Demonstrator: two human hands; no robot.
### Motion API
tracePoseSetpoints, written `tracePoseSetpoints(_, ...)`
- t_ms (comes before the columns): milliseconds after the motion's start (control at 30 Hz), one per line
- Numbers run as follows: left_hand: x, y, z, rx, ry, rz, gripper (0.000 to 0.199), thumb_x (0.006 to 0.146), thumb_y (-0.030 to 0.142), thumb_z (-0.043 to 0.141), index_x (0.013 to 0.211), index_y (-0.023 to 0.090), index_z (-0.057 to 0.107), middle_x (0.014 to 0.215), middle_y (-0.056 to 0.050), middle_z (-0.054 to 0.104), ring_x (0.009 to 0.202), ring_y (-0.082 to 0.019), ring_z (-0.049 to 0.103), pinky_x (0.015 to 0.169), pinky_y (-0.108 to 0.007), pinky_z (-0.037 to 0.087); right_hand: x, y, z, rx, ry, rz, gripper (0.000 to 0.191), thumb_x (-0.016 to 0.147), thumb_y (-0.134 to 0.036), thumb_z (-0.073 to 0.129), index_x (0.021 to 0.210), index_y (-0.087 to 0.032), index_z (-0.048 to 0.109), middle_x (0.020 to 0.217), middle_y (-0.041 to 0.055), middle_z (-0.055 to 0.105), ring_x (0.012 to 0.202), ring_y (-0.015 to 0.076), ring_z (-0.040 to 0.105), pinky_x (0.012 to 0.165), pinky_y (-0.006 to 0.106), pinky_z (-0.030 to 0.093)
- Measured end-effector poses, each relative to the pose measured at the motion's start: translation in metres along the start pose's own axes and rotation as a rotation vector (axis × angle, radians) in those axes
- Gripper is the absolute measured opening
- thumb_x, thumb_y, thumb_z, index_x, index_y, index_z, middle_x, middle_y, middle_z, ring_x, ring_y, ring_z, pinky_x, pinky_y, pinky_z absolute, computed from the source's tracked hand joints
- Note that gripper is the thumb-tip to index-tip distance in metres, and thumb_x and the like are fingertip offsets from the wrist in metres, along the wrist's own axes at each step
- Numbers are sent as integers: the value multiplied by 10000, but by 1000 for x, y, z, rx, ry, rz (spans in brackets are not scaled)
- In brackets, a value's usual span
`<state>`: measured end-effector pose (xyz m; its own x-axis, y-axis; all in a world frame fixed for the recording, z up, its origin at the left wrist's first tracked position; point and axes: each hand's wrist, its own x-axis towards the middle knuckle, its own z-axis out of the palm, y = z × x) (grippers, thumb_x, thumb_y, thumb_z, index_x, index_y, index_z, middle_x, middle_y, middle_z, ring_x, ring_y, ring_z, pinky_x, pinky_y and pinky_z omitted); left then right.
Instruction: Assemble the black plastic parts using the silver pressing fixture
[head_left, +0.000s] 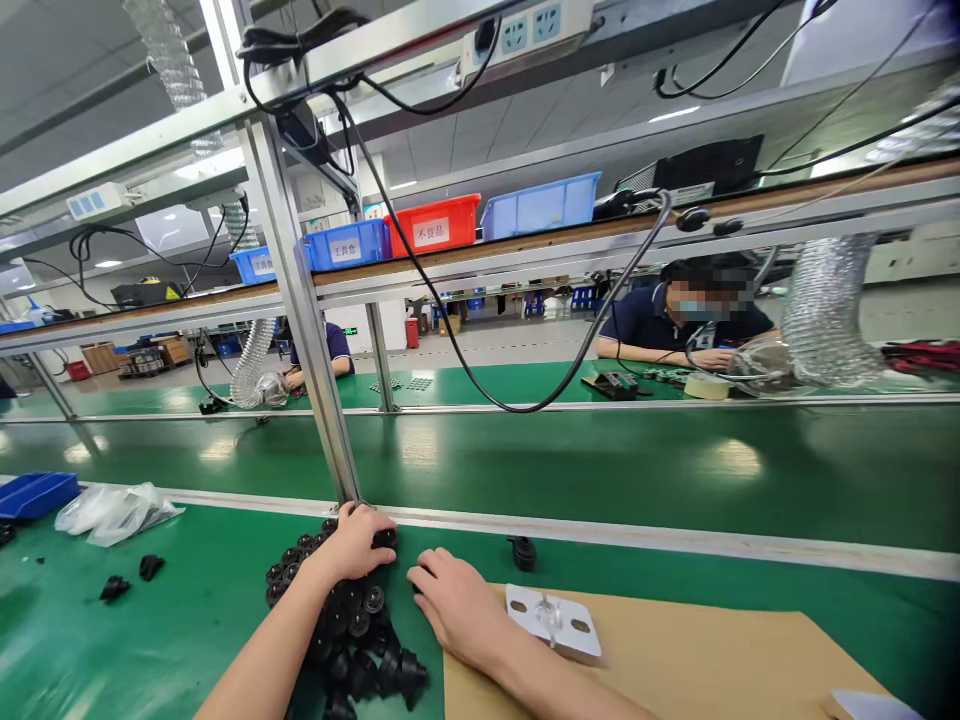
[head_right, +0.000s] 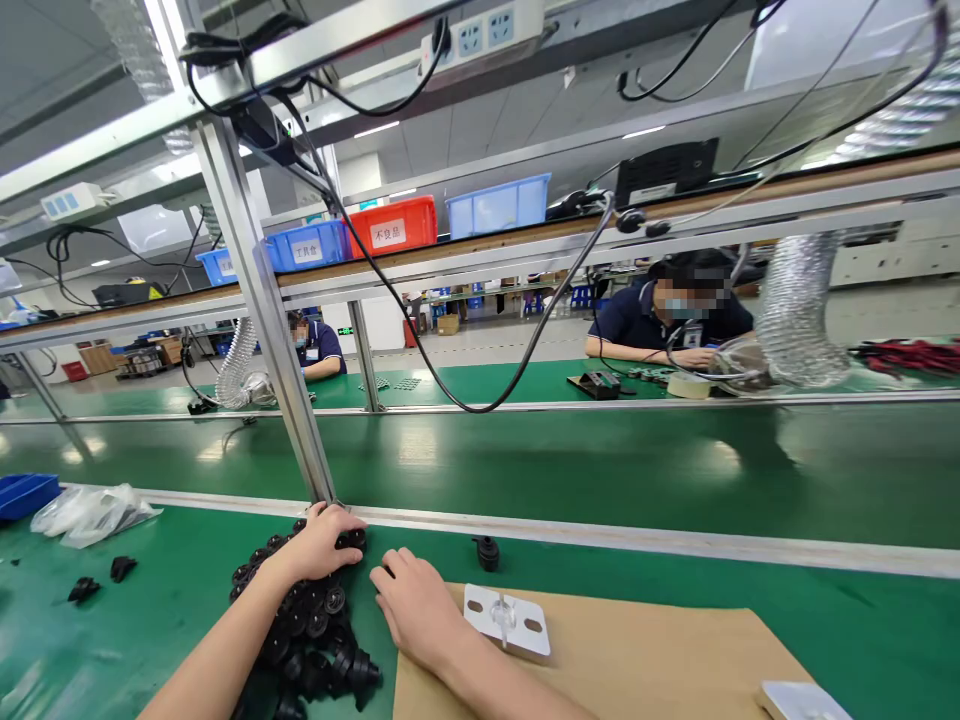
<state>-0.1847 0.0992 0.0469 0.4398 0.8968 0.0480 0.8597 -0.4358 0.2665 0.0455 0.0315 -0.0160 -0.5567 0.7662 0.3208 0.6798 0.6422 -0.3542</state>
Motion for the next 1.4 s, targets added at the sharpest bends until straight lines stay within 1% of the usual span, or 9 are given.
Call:
tracePoseSetpoints(167,2,4,-10,6,81,-8,286,823,186,824,1085,265,740,1208,-63,787,1250,-303,663,1296,-623,228,-19,-17,-22,118,57,-1,266,982,-181,639,1234,-262,668,1207,55,646,1068,249,638,923,350,516)
tracePoseSetpoints(333,-11,25,-54,-42,160,1,275,804,181,803,1049,249,698,1254,-54,766,1246,-306,669,1297,-576,276,-68,-14,-43,809,149,261,367,1009,-477,645,1311,-286,728,1151,72,702,969,242,687,896,356,524)
tracePoseSetpoints(467,-42,71,-78,-210,145,-4,268,839,252,755,1102,294,728,1319,-21,743,1270,-297,655,1078,-388,529,-111,23,-65,1263,292,584,529,905,-740,729,989,-218,703,893,28,682,749,167,599,638,257,425)
tracePoseSetpoints(567,-60,116,-56,-408,29,46,386,781,230,790,1156,318,774,1251,-22,767,1206,-292,681,1096,-372,522,-136,43,-82,1442,405,718,547,879,-752,759,987,-226,656,965,22,695,694,127,545,587,226,355)
tracePoseSetpoints(767,-59,163,71,-687,-240,389,211,803,441,863,938,288,812,977,-50,820,948,-282,762,890,-334,576,-158,29,-76,862,187,481,267,902,-476,779,1028,-245,734,965,36,730,909,242,653,802,314,513)
tracePoseSetpoints(900,-50,156,128,-721,-166,477,323,947,591,706,935,277,778,951,-80,809,919,-274,741,836,-343,543,-164,20,-77,601,17,408,144,941,-307,697,1073,-294,751,1058,17,769,980,251,692,886,326,521)
tracePoseSetpoints(1133,-51,148,134,-707,-22,531,557,832,668,835,1160,231,727,1050,-138,759,993,-312,679,875,-395,526,-175,28,-115,184,-191,400,97,913,-217,724,972,-289,749,1146,54,711,1077,308,685,950,406,513)
tracePoseSetpoints(1267,-61,159,119,-794,-38,365,559,733,494,984,1164,261,715,1125,-119,741,1054,-313,663,935,-407,532,-191,30,-123,154,-223,382,318,864,-97,661,1080,-315,744,1270,66,672,1207,323,640,1029,437,489)
tracePoseSetpoints(1400,-69,174,108,-946,-89,116,327,750,235,925,975,256,689,1085,-70,754,1044,-274,687,959,-377,528,-194,33,-126,93,-215,418,204,867,-86,605,929,-261,690,1127,67,685,1044,306,656,890,415,490)
